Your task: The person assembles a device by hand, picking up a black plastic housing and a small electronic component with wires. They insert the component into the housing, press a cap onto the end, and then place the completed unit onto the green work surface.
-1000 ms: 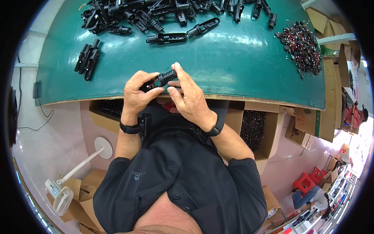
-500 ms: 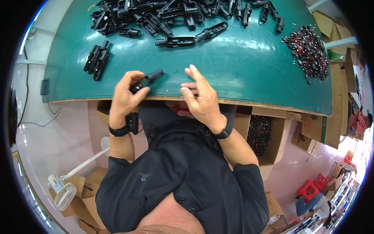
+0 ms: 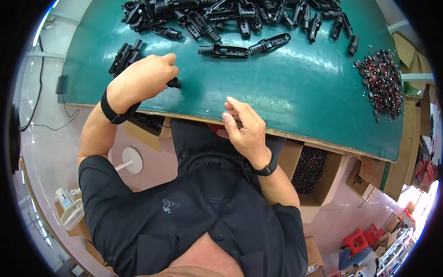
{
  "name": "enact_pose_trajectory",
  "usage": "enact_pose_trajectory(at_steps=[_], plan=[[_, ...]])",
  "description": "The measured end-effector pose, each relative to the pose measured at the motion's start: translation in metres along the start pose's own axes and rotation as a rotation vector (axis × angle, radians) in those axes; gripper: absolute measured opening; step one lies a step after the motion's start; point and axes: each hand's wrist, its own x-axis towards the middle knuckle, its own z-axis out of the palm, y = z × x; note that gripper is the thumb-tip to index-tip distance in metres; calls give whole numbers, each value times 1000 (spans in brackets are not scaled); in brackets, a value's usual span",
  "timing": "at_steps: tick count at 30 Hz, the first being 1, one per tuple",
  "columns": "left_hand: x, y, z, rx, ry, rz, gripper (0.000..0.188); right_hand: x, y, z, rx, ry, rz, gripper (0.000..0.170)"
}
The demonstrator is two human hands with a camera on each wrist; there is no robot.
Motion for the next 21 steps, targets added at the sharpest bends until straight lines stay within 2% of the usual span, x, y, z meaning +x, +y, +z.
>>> enact_pose_trajectory(at_steps=[1, 4, 5, 8, 9, 12, 14, 16, 21], plan=[[0, 2, 0, 8, -5, 6, 22, 0, 0, -1, 5, 10, 1, 37], [-14, 0, 8, -66, 166, 1, 11, 3, -2, -2, 19, -13, -1, 36], [-22, -5, 11, -50, 167, 2, 11, 4, -3, -3, 27, -3, -11, 36], [-53, -26, 30, -416, 302, -128, 24, 0, -5, -4, 22, -8, -14, 36], [-56, -28, 42, -401, 303, -129, 24, 1, -5, -4, 31, -2, -23, 36], [-71, -33, 95, -372, 489, -307, 37, -1, -8, -5, 23, -28, -10, 35], [-74, -34, 114, -348, 560, -384, 39, 0, -12, -4, 24, -54, 4, 35], [-70, -36, 123, -307, 695, -516, 41, 4, -16, -5, 12, -89, 46, 34], [-69, -47, 129, -200, 746, -717, 47, 14, -21, -10, -48, -193, 61, 33]])
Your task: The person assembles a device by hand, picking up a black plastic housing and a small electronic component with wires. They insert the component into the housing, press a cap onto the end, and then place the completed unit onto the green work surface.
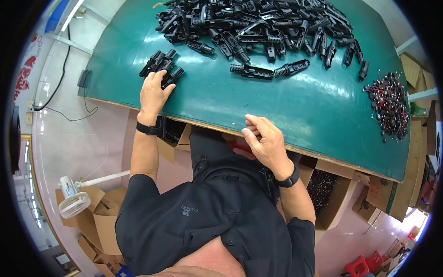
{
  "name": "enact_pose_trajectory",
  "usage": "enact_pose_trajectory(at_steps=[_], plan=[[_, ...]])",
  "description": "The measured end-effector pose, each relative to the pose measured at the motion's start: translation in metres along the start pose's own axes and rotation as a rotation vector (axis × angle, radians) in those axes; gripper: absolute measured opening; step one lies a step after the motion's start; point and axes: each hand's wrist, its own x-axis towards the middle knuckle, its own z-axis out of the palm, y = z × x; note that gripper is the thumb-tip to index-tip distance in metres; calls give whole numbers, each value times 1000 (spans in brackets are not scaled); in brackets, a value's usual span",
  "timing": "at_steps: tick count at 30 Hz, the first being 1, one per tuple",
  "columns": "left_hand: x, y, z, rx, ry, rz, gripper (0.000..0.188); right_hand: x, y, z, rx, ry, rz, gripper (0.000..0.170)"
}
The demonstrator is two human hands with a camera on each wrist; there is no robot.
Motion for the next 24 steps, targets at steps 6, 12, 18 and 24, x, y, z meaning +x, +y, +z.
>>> enact_pose_trajectory(at_steps=[6, 12, 18, 24], plan=[[4, -14, 2, -52, 110, -113, 57, 20, -12, -8, -118, -140, 52, 31], [-5, -10, 2, -150, 165, -99, 63, 58, -15, -17, -306, -164, -12, 33], [-23, 16, -2, -216, 202, -44, 64, 119, 8, -17, -715, 98, -292, 34], [-32, 40, 10, -288, 153, 32, 60, 132, 15, -15, -909, 57, -217, 32]])
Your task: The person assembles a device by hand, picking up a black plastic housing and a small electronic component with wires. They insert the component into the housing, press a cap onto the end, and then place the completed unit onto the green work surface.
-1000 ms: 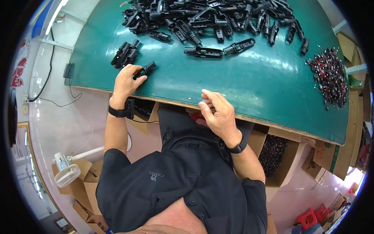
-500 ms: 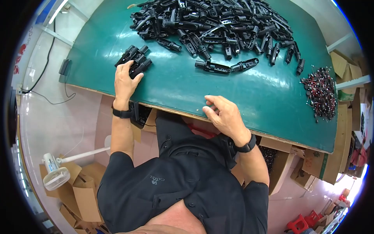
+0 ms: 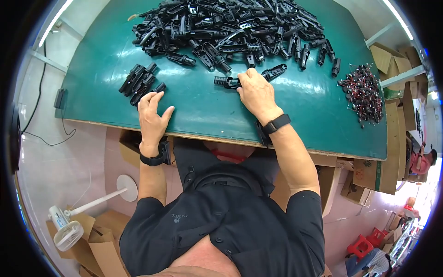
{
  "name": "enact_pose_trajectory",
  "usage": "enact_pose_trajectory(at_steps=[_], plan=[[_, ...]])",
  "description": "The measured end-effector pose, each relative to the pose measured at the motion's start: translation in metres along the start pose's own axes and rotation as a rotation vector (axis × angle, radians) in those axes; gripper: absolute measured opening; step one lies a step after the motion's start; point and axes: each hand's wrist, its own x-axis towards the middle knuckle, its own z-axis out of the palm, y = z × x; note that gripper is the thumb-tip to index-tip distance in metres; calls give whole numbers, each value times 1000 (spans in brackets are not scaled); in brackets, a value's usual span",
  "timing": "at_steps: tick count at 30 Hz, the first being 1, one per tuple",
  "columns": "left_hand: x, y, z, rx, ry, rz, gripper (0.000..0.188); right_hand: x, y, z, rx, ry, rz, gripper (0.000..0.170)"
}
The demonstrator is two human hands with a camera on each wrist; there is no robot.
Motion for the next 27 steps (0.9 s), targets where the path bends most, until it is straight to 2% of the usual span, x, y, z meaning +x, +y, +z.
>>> enact_pose_trajectory(at_steps=[4, 7, 8, 11, 12, 14, 16, 17, 20, 22, 23, 24, 25, 27], plan=[[-3, 8, 5, 19, -8, -5, 54, -13, -5, -8, -57, -155, 60, 33], [-10, 41, 18, -669, -335, -365, 55, -27, -9, -6, 26, -90, -13, 33], [-13, 51, 23, -669, -339, -365, 55, -31, -13, -4, 26, -91, -9, 33], [-18, 90, 55, -1200, -351, -519, 57, -45, -33, -1, 257, -18, 41, 34], [-19, 100, 65, -1231, -398, -495, 57, -50, -40, 1, 328, 9, 61, 35], [-19, 109, 82, -1254, -225, -445, 56, -60, -49, 0, 407, 50, 42, 40], [-15, 109, 87, -1379, -290, -488, 51, -69, -51, -9, 480, -19, 18, 49], [-12, 107, 87, -1399, -326, -476, 51, -76, -40, -17, 458, -5, 49, 49], [-7, 101, 82, -1297, -369, -443, 49, -88, 1, -39, 439, -109, -124, 52], [-9, 95, 78, -1161, -251, -336, 47, -90, 58, -74, 366, -42, -20, 44], [-11, 91, 79, -1171, -258, -330, 47, -92, 94, -86, 355, 51, 115, 34], [-13, 87, 81, -1175, -256, -326, 47, -95, 132, -99, 198, 128, 299, 30], [-16, 84, 82, -1178, -252, -323, 46, -99, 179, -106, -16, 226, 390, 32], [-18, 86, 85, -1185, -245, -319, 45, -109, 251, -115, -327, 266, 503, 35]])
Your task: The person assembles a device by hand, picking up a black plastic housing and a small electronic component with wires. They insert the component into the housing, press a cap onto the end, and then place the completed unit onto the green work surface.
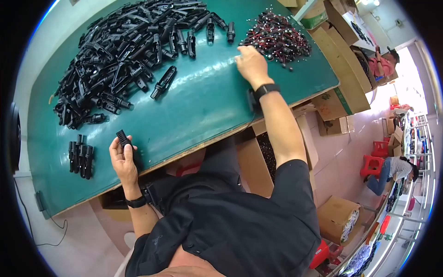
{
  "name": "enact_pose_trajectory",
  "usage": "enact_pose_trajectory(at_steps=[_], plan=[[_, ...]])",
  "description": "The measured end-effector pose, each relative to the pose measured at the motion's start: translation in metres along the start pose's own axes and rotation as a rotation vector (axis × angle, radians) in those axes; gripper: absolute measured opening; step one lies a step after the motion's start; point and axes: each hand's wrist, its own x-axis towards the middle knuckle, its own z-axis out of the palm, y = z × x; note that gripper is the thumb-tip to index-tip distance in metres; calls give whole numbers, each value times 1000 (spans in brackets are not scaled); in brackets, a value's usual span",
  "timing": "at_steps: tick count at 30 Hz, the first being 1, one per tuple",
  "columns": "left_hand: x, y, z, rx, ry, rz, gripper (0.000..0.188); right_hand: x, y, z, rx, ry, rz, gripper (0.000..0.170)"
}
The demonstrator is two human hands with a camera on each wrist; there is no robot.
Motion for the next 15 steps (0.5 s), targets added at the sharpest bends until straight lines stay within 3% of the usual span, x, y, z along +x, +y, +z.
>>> enact_pose_trajectory(at_steps=[1, 3, 7, 12, 15], plan=[[1, 1, 2, 28, -5, -1, 45, 9, 15, 1, -3, 4, -5, 35], [3, 2, 7, 89, -12, -3, 44, 23, 33, 3, -110, -169, 135, 38], [1, 4, 8, 103, 17, 4, 47, 42, 32, 9, -212, -199, 269, 35], [1, 8, 9, 121, -7, 3, 44, 50, 34, 11, -147, -256, 257, 34], [0, 8, 8, 141, -7, -16, 45, 47, 35, 4, -22, -409, 221, 39]])
